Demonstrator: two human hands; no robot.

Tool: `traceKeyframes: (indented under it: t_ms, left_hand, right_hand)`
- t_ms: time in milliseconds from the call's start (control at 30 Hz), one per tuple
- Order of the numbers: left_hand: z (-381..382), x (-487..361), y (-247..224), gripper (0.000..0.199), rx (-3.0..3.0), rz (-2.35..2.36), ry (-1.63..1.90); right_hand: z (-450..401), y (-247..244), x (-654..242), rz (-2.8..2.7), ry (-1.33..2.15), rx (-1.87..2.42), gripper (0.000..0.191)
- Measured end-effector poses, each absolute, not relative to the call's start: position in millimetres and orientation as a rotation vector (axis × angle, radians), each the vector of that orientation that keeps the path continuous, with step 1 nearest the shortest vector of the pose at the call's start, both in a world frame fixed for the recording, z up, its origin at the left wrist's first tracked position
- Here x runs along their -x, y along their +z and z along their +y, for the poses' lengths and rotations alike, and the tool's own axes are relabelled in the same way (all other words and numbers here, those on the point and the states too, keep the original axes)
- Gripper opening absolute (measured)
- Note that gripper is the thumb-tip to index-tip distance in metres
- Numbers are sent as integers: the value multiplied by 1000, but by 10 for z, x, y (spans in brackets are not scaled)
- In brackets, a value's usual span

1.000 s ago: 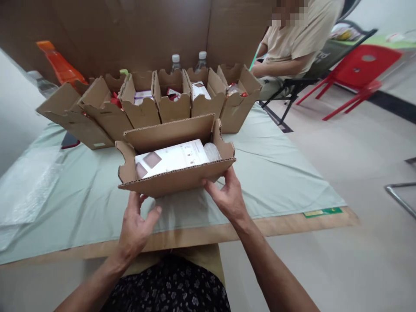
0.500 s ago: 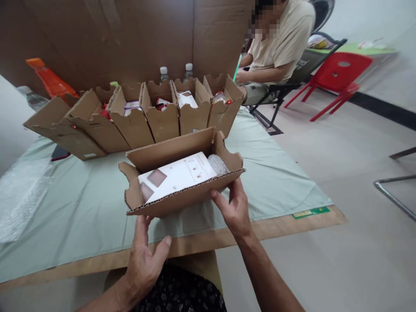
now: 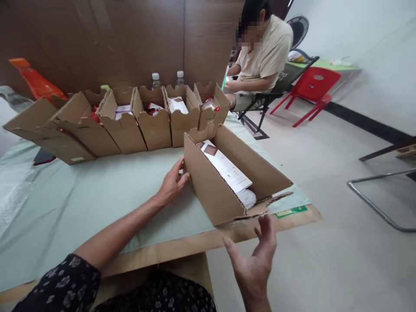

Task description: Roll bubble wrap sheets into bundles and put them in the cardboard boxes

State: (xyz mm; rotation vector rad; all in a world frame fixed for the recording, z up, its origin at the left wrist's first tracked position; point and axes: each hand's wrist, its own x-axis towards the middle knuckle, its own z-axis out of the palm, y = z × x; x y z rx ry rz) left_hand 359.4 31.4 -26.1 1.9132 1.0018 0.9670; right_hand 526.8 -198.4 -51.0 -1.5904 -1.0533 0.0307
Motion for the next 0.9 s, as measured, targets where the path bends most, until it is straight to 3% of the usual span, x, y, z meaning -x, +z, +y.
traceKeyframes:
  t_ms: [67, 200, 433, 600, 900]
  left_hand:
    - [241, -3660, -415, 74, -1968, 1028, 946]
    - [74, -3649, -596, 81, -2120, 1054, 835]
    - [63, -3641, -421, 91, -2338, 999, 496]
    - [45, -3661, -348, 84, -2433, 926, 347]
    - [6, -3686, -413, 67, -2465, 958, 399]
  right_hand:
    - [-1846, -492, -5379, -1032, 91, 1593, 114]
    - [-1514, -450, -5522, -978, 173, 1547, 109]
    - [-1345, -467, -5591, -972, 96, 1513, 127]
    - [-1425, -402, -5860, -984, -67, 1519, 120]
    - [-1083, -222, -6742, -783, -208, 1703, 128]
